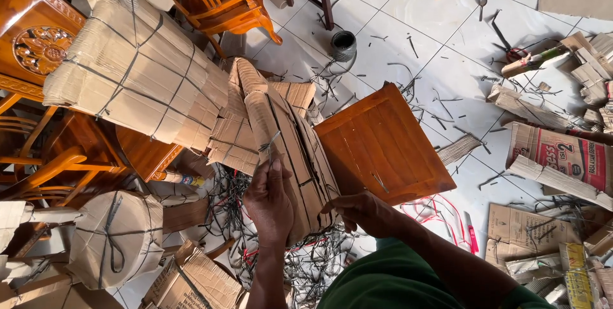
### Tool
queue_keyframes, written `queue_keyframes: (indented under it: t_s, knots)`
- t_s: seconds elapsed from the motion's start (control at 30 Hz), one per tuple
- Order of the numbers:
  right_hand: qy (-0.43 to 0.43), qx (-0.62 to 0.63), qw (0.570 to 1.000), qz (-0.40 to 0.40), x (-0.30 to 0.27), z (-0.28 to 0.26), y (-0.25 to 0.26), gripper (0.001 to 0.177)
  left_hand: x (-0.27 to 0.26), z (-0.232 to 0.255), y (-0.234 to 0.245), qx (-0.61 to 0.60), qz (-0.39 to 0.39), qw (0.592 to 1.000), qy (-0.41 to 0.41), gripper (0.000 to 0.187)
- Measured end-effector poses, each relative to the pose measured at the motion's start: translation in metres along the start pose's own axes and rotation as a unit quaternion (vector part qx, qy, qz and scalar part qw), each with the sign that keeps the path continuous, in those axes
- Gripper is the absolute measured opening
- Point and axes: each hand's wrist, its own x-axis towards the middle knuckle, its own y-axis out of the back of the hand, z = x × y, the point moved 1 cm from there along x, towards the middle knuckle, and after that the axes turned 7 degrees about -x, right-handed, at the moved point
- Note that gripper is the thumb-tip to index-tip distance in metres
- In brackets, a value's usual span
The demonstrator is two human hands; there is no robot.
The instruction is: Wrapping a wooden furniture component in cardboard and securing it with ties.
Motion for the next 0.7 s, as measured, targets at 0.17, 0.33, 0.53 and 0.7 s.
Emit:
queue_keyframes:
  t_s: [0.17,0.33,0.53,0.7]
  knots:
    - [-0.096,0.215,0.964,0.123,0.009,0.017,0.017,0.033,0.002,0.002,-0.003,-0.021,0.008,1.000,0.003,0.020]
    - [0.086,0.205,0.943,0.248,0.019,0.013,0.046,0.019,-0.001,0.001,-0.002,-0.026,0.007,1.000,0.002,0.020]
    - [0.004,0.078,0.994,0.076,0.014,-0.043,0.013,0.029,0.003,0.012,-0.004,0.034,-0.041,0.999,-0.007,0.017]
    - [-0.084,0.221,0.958,0.162,0.041,-0.039,0.038,0.042,0.003,0.009,-0.001,0.050,-0.061,0.997,-0.018,0.019]
